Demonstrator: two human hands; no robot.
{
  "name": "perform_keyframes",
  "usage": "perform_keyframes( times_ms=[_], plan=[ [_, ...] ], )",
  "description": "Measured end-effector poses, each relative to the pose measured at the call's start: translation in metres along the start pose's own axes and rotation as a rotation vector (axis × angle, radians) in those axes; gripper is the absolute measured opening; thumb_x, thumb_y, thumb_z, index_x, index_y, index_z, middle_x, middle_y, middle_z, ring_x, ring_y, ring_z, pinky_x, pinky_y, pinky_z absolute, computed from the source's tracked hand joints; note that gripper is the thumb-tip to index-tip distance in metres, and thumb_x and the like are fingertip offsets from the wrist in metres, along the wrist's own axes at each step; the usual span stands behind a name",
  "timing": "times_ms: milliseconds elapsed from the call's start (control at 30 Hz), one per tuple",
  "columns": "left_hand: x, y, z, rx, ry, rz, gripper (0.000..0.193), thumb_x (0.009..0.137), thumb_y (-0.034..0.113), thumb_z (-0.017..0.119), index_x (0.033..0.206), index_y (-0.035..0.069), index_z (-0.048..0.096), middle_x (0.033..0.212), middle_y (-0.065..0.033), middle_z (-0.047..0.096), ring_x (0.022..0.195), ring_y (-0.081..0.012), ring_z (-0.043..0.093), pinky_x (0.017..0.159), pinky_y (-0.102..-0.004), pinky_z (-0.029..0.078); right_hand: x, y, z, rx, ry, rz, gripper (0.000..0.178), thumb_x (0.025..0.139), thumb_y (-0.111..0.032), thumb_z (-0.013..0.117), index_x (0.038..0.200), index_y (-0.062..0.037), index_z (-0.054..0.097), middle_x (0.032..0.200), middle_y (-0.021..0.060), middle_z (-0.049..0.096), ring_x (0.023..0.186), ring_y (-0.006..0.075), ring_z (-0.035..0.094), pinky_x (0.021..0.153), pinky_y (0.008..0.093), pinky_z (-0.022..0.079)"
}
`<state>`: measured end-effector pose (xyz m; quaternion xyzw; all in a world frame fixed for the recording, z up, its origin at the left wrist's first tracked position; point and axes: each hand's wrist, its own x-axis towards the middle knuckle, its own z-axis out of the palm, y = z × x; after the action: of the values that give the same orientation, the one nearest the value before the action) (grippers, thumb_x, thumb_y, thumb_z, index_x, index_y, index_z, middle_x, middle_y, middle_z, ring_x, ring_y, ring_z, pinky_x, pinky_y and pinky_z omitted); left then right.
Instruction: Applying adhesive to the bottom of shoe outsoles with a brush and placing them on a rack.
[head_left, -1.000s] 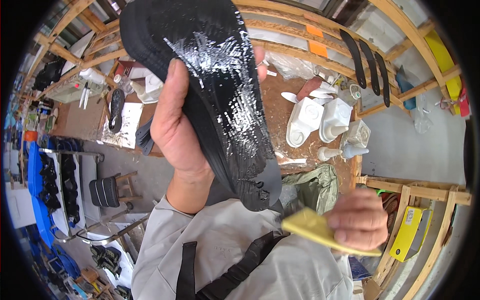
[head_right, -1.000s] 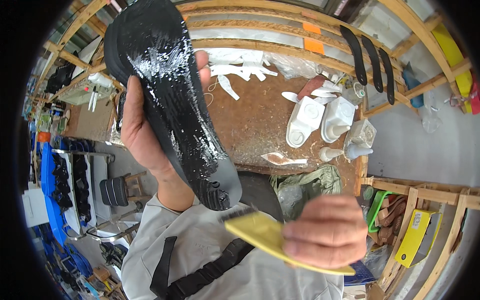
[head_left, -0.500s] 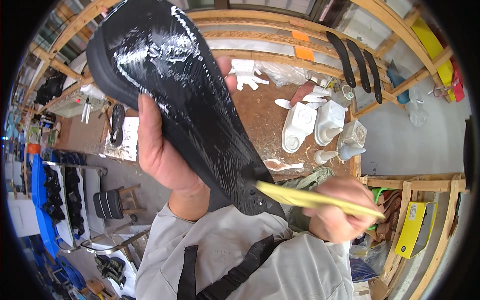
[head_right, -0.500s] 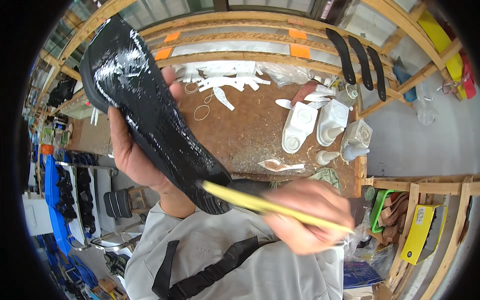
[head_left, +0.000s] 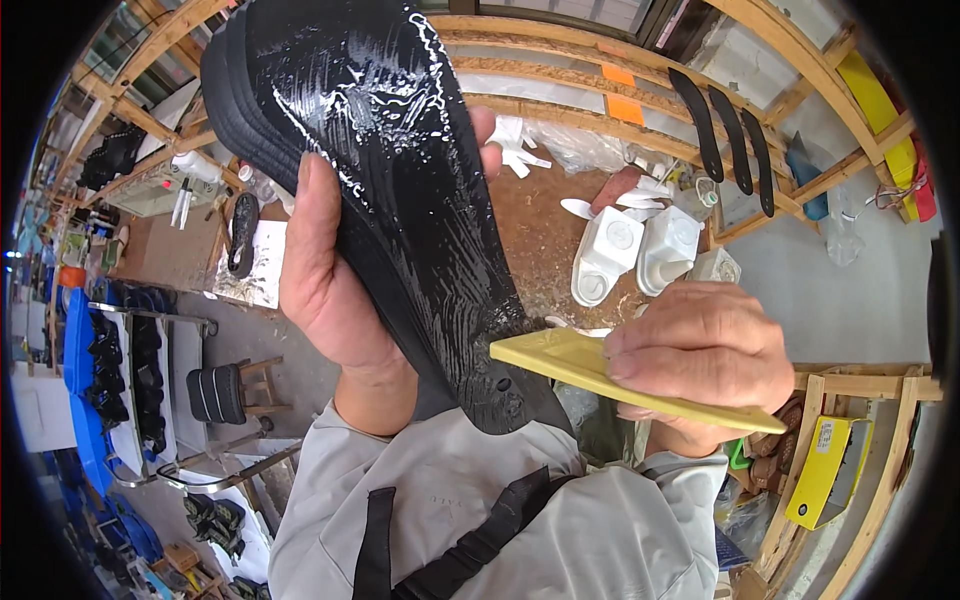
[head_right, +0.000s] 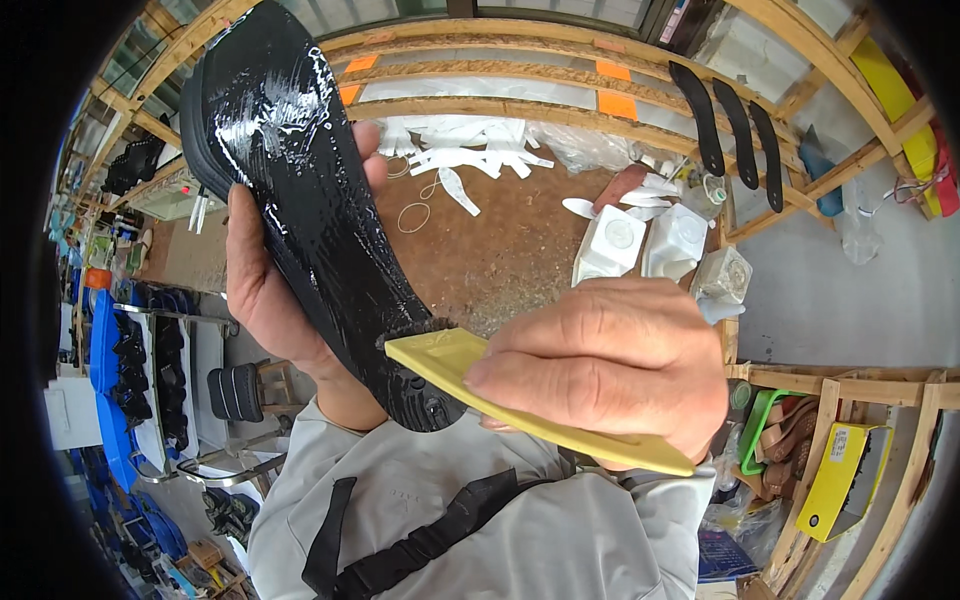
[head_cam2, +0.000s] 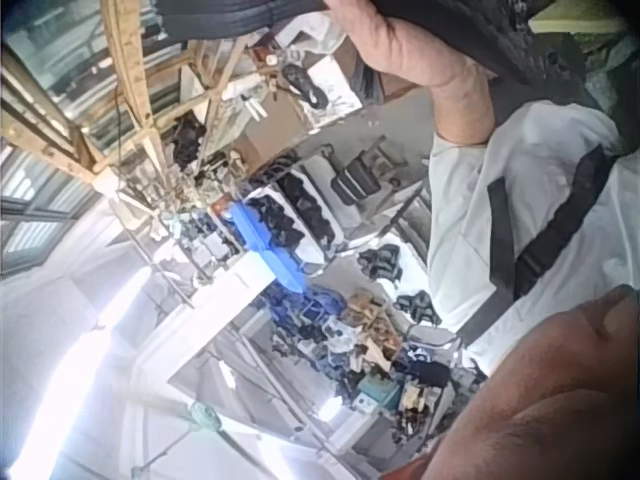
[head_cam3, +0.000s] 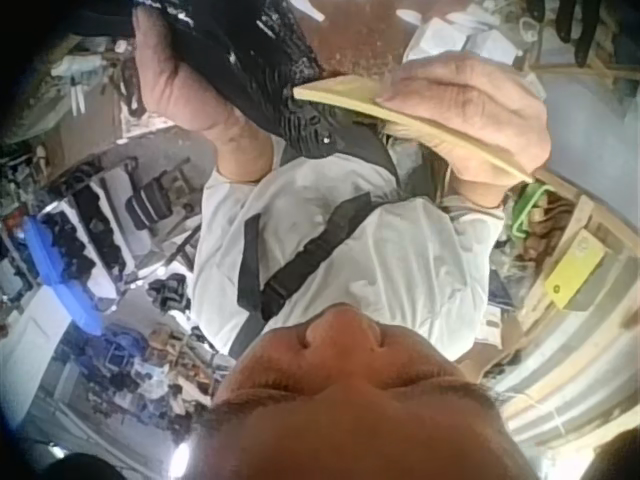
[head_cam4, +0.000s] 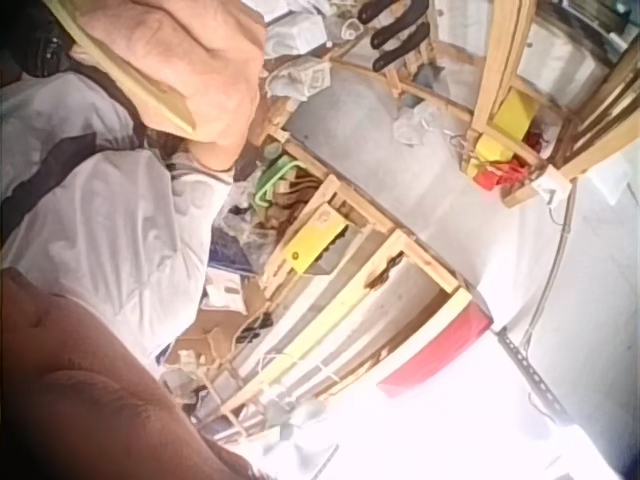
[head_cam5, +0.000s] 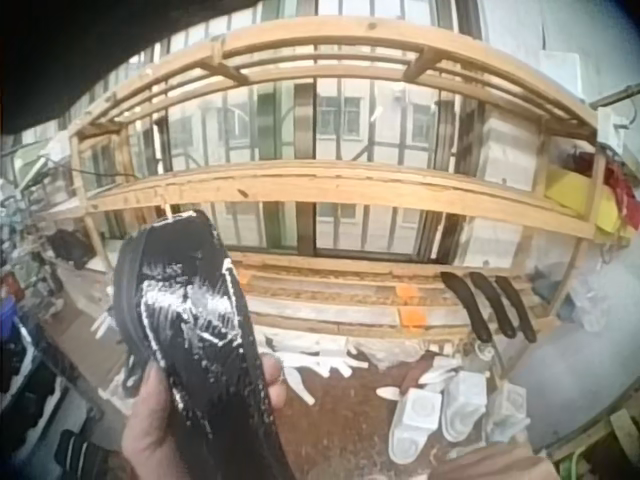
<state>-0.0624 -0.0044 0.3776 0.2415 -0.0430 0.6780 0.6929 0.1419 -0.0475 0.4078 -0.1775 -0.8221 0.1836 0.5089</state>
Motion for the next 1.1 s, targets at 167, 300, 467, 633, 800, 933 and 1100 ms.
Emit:
perform_keyframes(
  times_ms=[167,300,467,633,800,933,1100],
  plan=[
    [0.001,0.002,0.005,0.059,0.079,0.016,0.057,0.098,0.031,0.030,0.133,-0.014,0.026,0.125,-0.0447,0.036,0.110,-0.0492,0.051,0.083,-0.0500,0.055,0.010,0.007,0.008,0.126,-0.009,-0.004,0.021,0.066,-0.014,0.079,0.076,0.0008,0.069,0.066,0.0102,0.064,0.053,0.0190,0.064,0.042,0.0249,0.047],
    [0.002,0.003,0.004,0.023,0.099,0.001,0.057,0.098,0.031,0.030,0.133,-0.014,0.027,0.125,-0.0444,0.036,0.110,-0.0501,0.050,0.084,-0.0503,0.055,0.001,0.013,0.010,0.192,-0.048,-0.026,0.021,0.067,-0.016,0.078,0.075,0.0007,0.069,0.064,0.0109,0.064,0.049,0.0186,0.063,0.039,0.0241,0.045],
    [0.000,0.009,0.000,-0.008,0.091,-0.006,0.056,0.098,0.030,0.031,0.134,-0.013,0.027,0.126,-0.0445,0.034,0.111,-0.0516,0.048,0.085,-0.0510,0.054,-0.005,0.011,0.017,0.249,-0.062,0.001,0.020,0.069,-0.017,0.077,0.076,0.0006,0.069,0.062,0.0112,0.064,0.046,0.0174,0.061,0.038,0.0235,0.042],
    [0.000,0.014,-0.006,-0.057,0.021,-0.035,0.056,0.098,0.030,0.031,0.133,-0.014,0.027,0.126,-0.0448,0.033,0.111,-0.0520,0.048,0.084,-0.0498,0.055,-0.022,0.014,0.000,0.403,-0.258,-0.039,0.019,0.081,-0.019,0.069,0.078,-0.0005,0.070,0.064,0.0106,0.065,0.041,0.0141,0.055,0.034,0.0232,0.038],
    [0.003,0.019,-0.004,-0.012,-0.014,-0.035,0.055,0.098,0.032,0.032,0.129,-0.013,0.034,0.119,-0.0396,0.045,0.104,-0.0443,0.056,0.085,-0.0447,0.054,-0.018,0.006,0.005,0.287,0.069,-0.050,0.017,0.073,-0.013,0.075,0.086,-0.0021,0.071,0.073,0.0088,0.067,0.052,0.0126,0.061,0.035,0.0222,0.041],
    [0.005,0.018,-0.010,0.042,0.021,-0.044,0.054,0.098,0.033,0.033,0.128,-0.012,0.038,0.116,-0.0370,0.050,0.101,-0.0398,0.060,0.083,-0.0409,0.055,-0.027,0.002,-0.014,0.217,-0.312,0.045,0.018,0.075,-0.015,0.073,0.084,0.0001,0.069,0.070,0.0077,0.064,0.051,0.0185,0.061,0.041,0.0274,0.045],
    [0.008,0.024,-0.010,0.122,0.098,0.002,0.048,0.098,0.028,0.033,0.123,-0.012,0.042,0.111,-0.0321,0.056,0.097,-0.0358,0.062,0.082,-0.0404,0.055,-0.103,0.002,-0.030,0.368,0.327,0.409,0.017,0.081,-0.017,0.068,0.079,-0.0010,0.064,0.075,0.0155,0.062,0.056,0.0170,0.057,0.045,0.0264,0.042]
  ],
)
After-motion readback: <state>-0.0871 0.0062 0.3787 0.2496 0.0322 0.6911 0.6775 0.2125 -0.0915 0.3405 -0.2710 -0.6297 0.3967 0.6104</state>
